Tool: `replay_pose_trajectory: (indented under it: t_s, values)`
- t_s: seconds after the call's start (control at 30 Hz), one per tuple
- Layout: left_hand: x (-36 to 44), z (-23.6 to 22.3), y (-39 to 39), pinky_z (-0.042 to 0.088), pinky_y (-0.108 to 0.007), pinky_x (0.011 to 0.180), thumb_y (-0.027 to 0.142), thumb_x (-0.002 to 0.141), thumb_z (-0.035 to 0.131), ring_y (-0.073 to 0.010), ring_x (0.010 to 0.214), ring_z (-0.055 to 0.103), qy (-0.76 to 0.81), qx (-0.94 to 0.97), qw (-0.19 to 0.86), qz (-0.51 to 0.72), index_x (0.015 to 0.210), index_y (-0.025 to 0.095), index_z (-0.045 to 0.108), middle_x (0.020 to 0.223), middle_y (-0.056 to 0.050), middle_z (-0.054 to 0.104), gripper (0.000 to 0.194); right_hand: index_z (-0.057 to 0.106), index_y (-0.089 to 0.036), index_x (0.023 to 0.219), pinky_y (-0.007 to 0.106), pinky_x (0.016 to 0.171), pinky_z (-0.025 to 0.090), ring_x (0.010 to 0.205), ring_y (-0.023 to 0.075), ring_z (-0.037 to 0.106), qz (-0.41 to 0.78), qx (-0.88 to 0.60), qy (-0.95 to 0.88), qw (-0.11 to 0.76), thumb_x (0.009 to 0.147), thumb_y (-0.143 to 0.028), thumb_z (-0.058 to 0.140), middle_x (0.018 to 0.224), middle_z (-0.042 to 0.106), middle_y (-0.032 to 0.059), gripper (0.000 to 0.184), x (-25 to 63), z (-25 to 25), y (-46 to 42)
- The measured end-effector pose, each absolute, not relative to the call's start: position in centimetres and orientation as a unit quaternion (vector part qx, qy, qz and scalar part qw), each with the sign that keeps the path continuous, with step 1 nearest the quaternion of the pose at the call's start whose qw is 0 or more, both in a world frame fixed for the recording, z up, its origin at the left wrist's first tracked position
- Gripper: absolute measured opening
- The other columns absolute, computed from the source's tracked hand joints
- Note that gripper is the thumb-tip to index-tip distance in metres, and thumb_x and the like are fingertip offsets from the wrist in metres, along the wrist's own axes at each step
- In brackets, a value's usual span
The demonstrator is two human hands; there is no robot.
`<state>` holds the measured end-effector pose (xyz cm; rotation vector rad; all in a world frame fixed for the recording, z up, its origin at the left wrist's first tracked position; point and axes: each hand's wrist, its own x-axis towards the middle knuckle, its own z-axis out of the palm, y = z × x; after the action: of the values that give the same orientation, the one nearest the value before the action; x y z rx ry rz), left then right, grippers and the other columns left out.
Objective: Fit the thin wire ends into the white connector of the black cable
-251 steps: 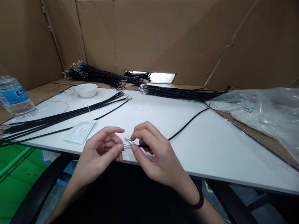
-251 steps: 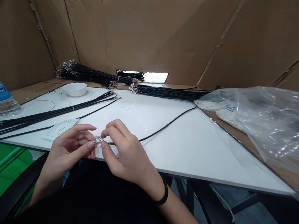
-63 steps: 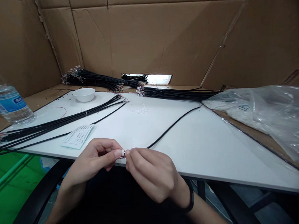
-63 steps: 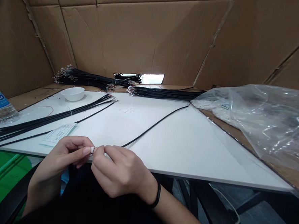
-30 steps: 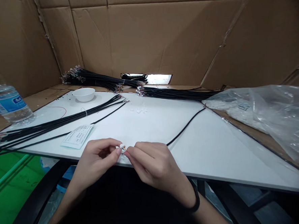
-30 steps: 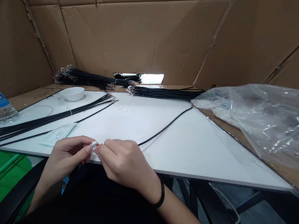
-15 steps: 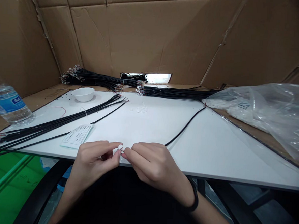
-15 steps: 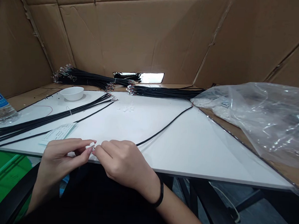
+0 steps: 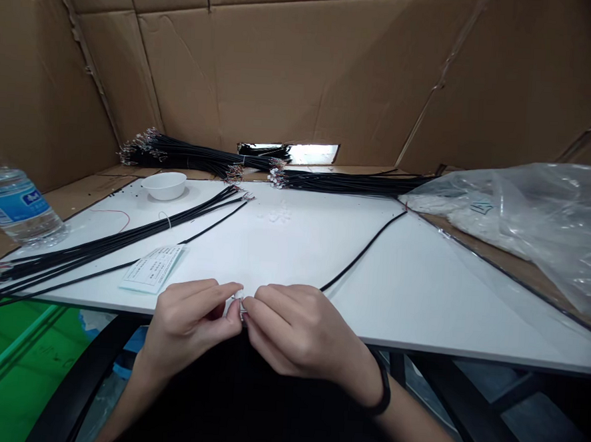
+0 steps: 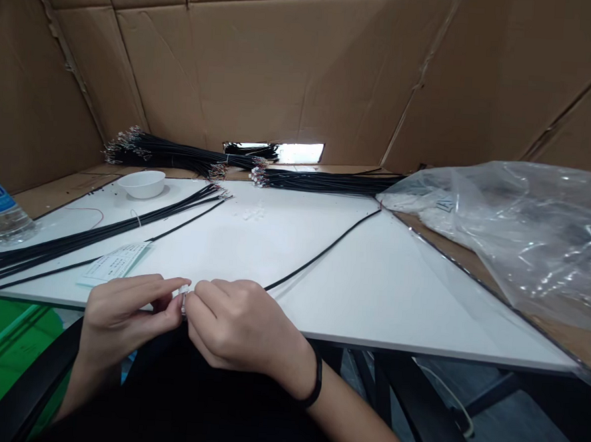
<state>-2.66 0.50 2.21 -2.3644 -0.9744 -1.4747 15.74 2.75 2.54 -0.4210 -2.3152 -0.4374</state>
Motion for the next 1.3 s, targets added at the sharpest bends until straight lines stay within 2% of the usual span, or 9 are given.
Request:
replay_pose_trajectory:
  t_s: [0.4,0.5,0.63,0.87,1.3]
  values:
    - [-1.8,1.9,0.5,0.038,-0.018,0.044,0.006,0.079,0.06,-0.0071,0.043,0.044,-0.354,-0.766,0.134,-0.52,0.083,0.016,0.069,0.05,0.005,0.052,0.013,0.053,-0.017,0.066,0.03,0.047,0.027,0.052,0.0138,0.033,-0.173,-0.161,-0.893,0.383,0.091,-0.007,0.04,0.06,0.043,-0.001,0.03,15.6,2.3,2.9]
    - [-2.1,2.0,0.3,0.041,-0.018,0.045,0.007,0.078,0.062,-0.0073,0.044,0.047,-0.357,-0.769,0.084,-0.523,0.09,0.016,0.07,0.052,0.005,0.054,0.017,0.054,-0.016,0.067,0.029,0.047,0.029,0.052,0.0135,0.035,-0.149,-0.168,-0.894,0.388,0.091,-0.008,0.04,0.061,0.044,-0.0006,0.029,15.6,2.4,2.8]
    - [-2.7,2.2,0.0,0.045,-0.017,0.044,0.008,0.075,0.064,-0.0088,0.047,0.052,-0.365,-0.765,-0.052,-0.528,0.096,0.015,0.072,0.056,0.004,0.058,0.023,0.06,-0.014,0.076,0.028,0.049,0.032,0.055,0.0138,0.04,-0.073,-0.185,-0.891,0.409,0.089,-0.008,0.043,0.062,0.048,0.0003,0.022,15.7,2.7,2.8]
    - [-3.1,2.0,0.0,0.043,-0.016,0.041,0.008,0.076,0.064,-0.0084,0.045,0.051,-0.382,-0.718,-0.182,-0.553,0.088,0.016,0.073,0.056,0.003,0.058,0.018,0.06,-0.013,0.085,0.024,0.055,0.036,0.058,0.0117,0.046,0.049,-0.193,-0.872,0.447,0.092,-0.01,0.046,0.068,0.054,0.0014,0.016,15.8,3.1,3.1]
    - [-2.9,2.0,0.0,0.036,-0.016,0.039,0.013,0.077,0.066,-0.0075,0.042,0.045,-0.417,-0.699,-0.232,-0.532,0.076,0.015,0.071,0.051,0.003,0.052,0.006,0.057,-0.016,0.081,0.023,0.056,0.037,0.058,0.0105,0.049,0.13,-0.232,-0.861,0.434,0.092,-0.013,0.046,0.068,0.058,-0.0002,0.015,15.8,3.3,3.1]
